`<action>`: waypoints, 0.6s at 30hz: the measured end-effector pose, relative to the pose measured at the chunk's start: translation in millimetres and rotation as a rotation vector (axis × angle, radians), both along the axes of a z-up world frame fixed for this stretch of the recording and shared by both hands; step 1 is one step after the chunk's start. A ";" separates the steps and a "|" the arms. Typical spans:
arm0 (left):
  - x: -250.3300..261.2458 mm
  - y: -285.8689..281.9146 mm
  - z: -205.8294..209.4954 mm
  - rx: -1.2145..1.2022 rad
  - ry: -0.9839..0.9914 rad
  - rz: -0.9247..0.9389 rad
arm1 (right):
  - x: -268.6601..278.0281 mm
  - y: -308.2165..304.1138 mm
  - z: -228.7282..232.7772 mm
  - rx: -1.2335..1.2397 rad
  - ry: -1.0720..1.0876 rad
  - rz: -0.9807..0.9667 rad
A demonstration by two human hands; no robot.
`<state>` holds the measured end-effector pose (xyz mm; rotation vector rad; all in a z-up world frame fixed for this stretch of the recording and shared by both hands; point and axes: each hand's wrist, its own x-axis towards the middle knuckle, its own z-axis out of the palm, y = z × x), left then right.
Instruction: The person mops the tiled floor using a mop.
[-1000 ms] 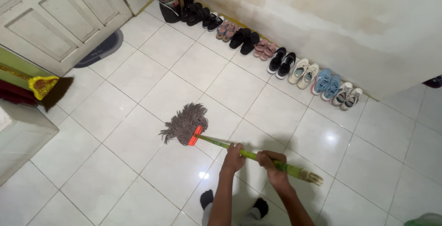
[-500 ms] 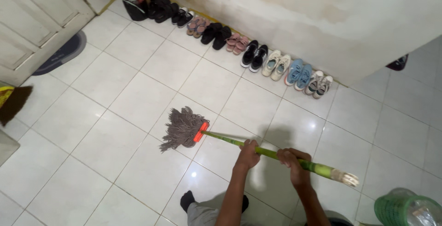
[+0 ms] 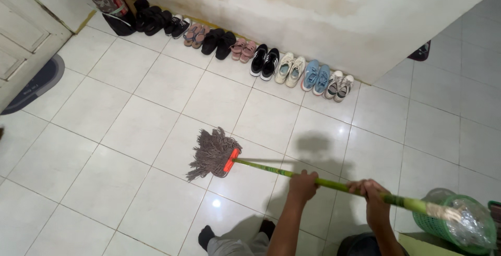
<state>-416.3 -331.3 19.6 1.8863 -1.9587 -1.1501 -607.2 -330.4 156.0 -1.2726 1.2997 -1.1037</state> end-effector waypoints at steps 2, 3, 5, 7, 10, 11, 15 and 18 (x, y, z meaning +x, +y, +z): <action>-7.4 2.9 -5.7 0.036 0.000 -0.006 | -10.2 14.6 -21.0 0.050 -0.198 -0.096; -12.1 5.7 -9.7 0.073 0.002 -0.010 | -16.9 21.9 -33.9 0.051 -0.198 -0.104; -16.0 11.3 -18.8 0.053 0.021 -0.005 | -27.8 30.7 -60.8 -0.010 -0.417 -0.125; -22.5 17.3 -25.1 0.033 0.047 -0.007 | -39.1 41.8 -81.3 -0.021 -0.426 -0.140; -23.9 20.2 -31.2 0.099 0.039 -0.017 | -47.8 43.9 -100.0 -0.009 -0.444 -0.172; -22.2 20.5 -32.9 0.089 0.046 -0.006 | -47.9 44.6 -103.9 0.015 -0.449 -0.204; -7.6 21.1 -32.0 0.113 0.077 0.041 | -35.9 42.2 -112.5 0.006 -0.464 -0.192; 14.2 14.5 -30.2 0.106 0.086 0.079 | -16.5 33.0 -117.3 0.021 -0.486 -0.186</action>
